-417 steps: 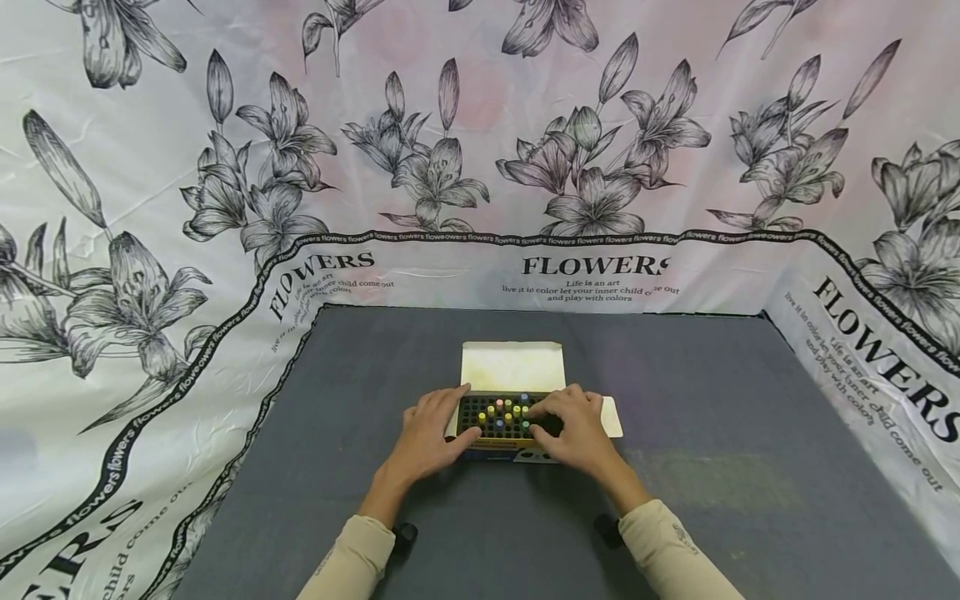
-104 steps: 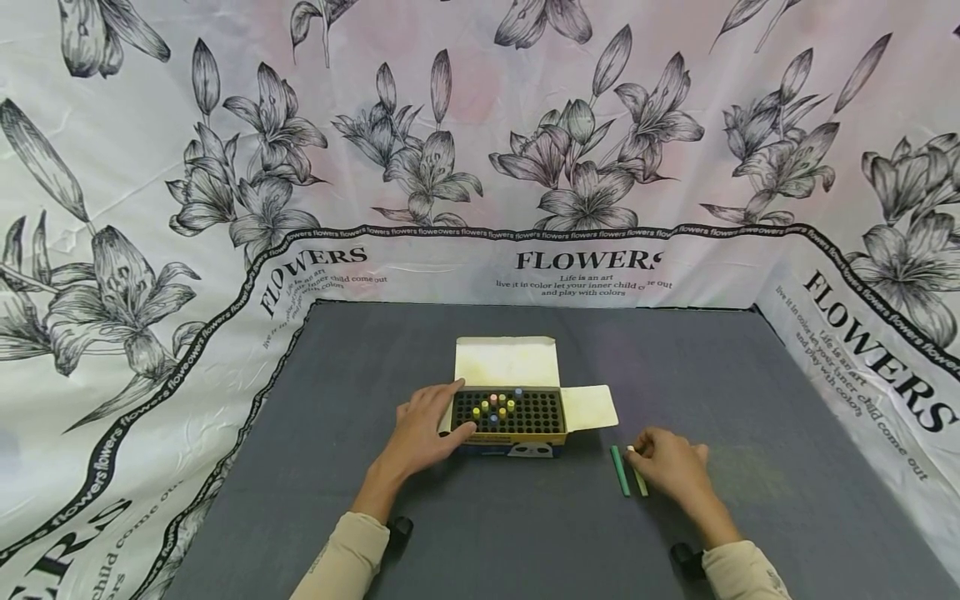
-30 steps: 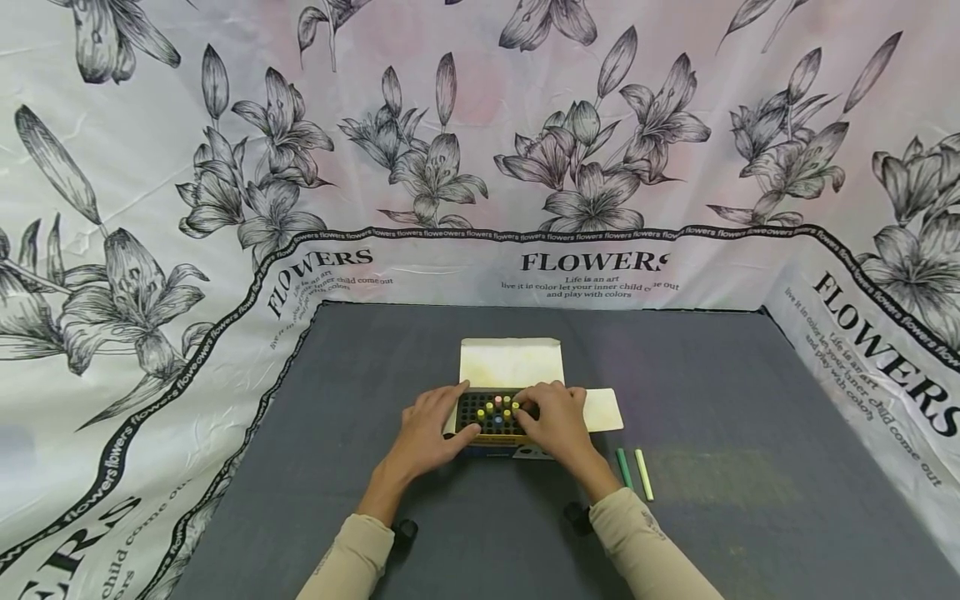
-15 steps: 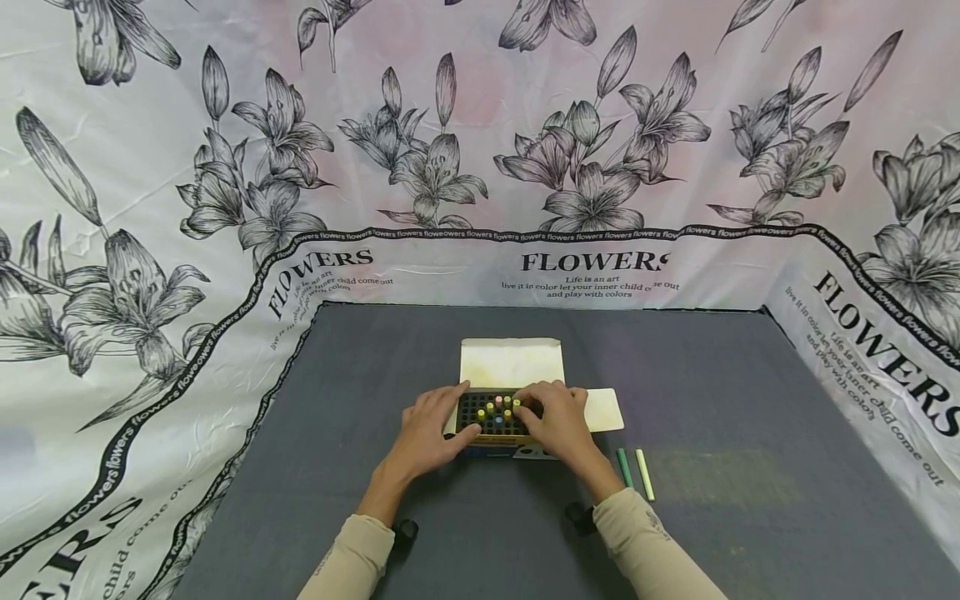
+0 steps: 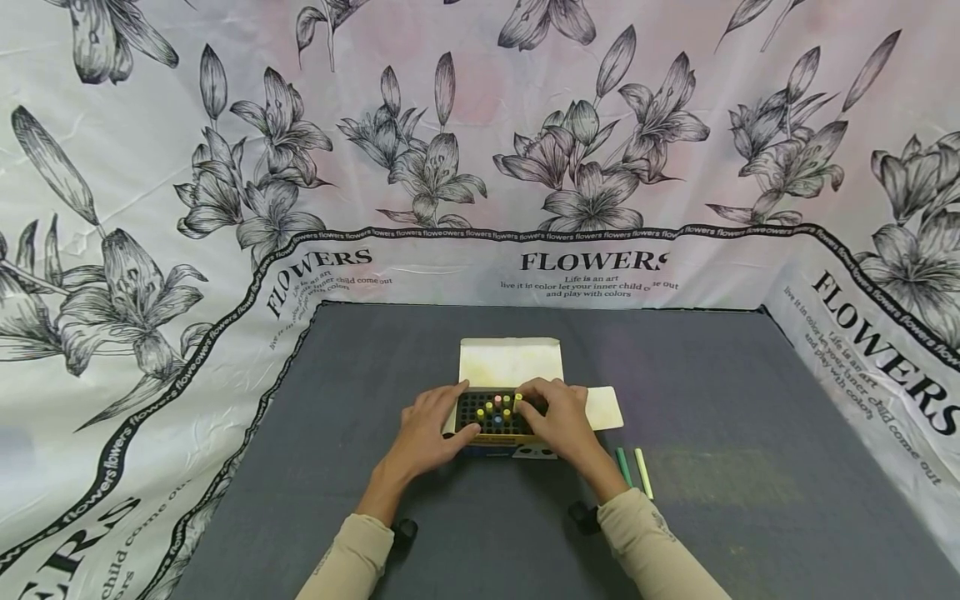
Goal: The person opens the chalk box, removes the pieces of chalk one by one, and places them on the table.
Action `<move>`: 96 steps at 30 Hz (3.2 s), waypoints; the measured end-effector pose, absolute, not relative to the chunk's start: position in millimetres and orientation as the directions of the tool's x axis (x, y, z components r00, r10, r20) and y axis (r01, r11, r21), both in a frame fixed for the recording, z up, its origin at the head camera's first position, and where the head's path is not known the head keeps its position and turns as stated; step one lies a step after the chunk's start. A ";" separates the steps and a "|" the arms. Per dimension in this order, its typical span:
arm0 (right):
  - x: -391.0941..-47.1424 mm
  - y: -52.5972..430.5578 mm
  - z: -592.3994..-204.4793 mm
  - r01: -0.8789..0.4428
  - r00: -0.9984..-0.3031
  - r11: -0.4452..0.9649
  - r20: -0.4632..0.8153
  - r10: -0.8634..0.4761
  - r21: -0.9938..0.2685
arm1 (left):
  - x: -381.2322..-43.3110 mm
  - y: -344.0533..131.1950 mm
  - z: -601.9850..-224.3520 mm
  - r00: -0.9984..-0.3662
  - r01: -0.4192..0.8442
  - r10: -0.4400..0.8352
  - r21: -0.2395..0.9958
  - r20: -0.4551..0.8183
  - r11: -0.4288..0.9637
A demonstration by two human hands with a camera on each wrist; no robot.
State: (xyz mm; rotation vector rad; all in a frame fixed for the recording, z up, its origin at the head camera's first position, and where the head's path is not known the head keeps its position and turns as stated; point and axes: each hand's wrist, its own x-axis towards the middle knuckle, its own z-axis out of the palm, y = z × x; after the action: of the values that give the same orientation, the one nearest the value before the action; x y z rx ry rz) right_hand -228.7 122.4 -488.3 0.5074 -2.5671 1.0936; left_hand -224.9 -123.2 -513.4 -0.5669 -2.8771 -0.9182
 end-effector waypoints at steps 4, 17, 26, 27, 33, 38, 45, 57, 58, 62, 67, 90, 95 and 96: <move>-228.6 123.5 -485.6 -0.457 -0.878 0.633 0.432 -0.208 -0.624 | -224.2 -122.5 -512.6 -0.930 0.365 0.324 0.550 0.175 0.751; -225.7 135.4 -470.4 -0.489 -0.848 0.587 0.508 -0.149 -0.645 | -225.0 -122.0 -513.7 -0.927 0.373 0.330 0.547 0.180 0.749; -220.9 155.0 -466.5 -0.472 -0.840 0.531 0.542 -0.028 -0.704 | -224.5 -123.0 -513.6 -0.930 0.363 0.331 0.556 0.162 0.747; -220.5 157.9 -467.0 -0.476 -0.835 0.528 0.550 -0.019 -0.704 | -225.0 -123.2 -514.0 -0.930 0.361 0.330 0.559 0.159 0.747; -218.1 177.0 -469.4 -0.468 -0.827 0.495 0.560 0.046 -0.732 | -226.4 -124.7 -515.6 -0.933 0.351 0.328 0.556 0.145 0.753; -214.7 191.4 -468.5 -0.470 -0.808 0.493 0.582 0.095 -0.732 | -226.3 -125.8 -515.9 -0.934 0.350 0.325 0.554 0.148 0.755; -208.0 217.1 -467.7 -0.468 -0.803 0.478 0.584 0.120 -0.743 | -226.7 -125.6 -515.0 -0.933 0.354 0.330 0.548 0.146 0.758; -187.6 259.4 -483.4 -0.256 -0.878 0.555 0.431 0.210 -0.791 | -226.3 -124.6 -513.1 -0.933 0.356 0.324 0.542 0.157 0.762; -185.8 262.2 -485.6 -0.227 -0.887 0.589 0.415 0.205 -0.776 | -226.2 -124.5 -513.2 -0.932 0.357 0.324 0.543 0.160 0.760; -180.6 272.7 -495.9 -0.143 -0.920 0.702 0.355 0.164 -0.697 | -226.3 -124.0 -513.9 -0.933 0.355 0.325 0.543 0.155 0.761; -177.3 282.9 -505.9 -0.060 -0.964 0.766 0.237 0.122 -0.640 | -226.7 -123.3 -514.8 -0.931 0.361 0.327 0.538 0.162 0.762; -177.4 286.3 -514.6 0.087 -0.996 0.901 -0.014 0.090 -0.425 | -226.6 -122.5 -512.9 -0.934 0.351 0.325 0.558 0.149 0.752; -176.7 286.2 -515.2 0.086 -0.996 0.903 -0.021 0.085 -0.421 | -226.7 -122.9 -513.4 -0.936 0.346 0.322 0.559 0.144 0.754; -176.8 286.4 -515.2 0.086 -0.996 0.903 -0.023 0.084 -0.422 | -226.8 -123.0 -513.6 -0.936 0.346 0.321 0.559 0.146 0.754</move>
State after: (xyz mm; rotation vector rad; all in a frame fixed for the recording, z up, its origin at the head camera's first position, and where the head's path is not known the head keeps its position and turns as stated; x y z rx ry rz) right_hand -176.8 286.4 -515.2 -0.1369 -3.0687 0.6807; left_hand -226.8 -123.0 -513.6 -0.5528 -2.9038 -0.9375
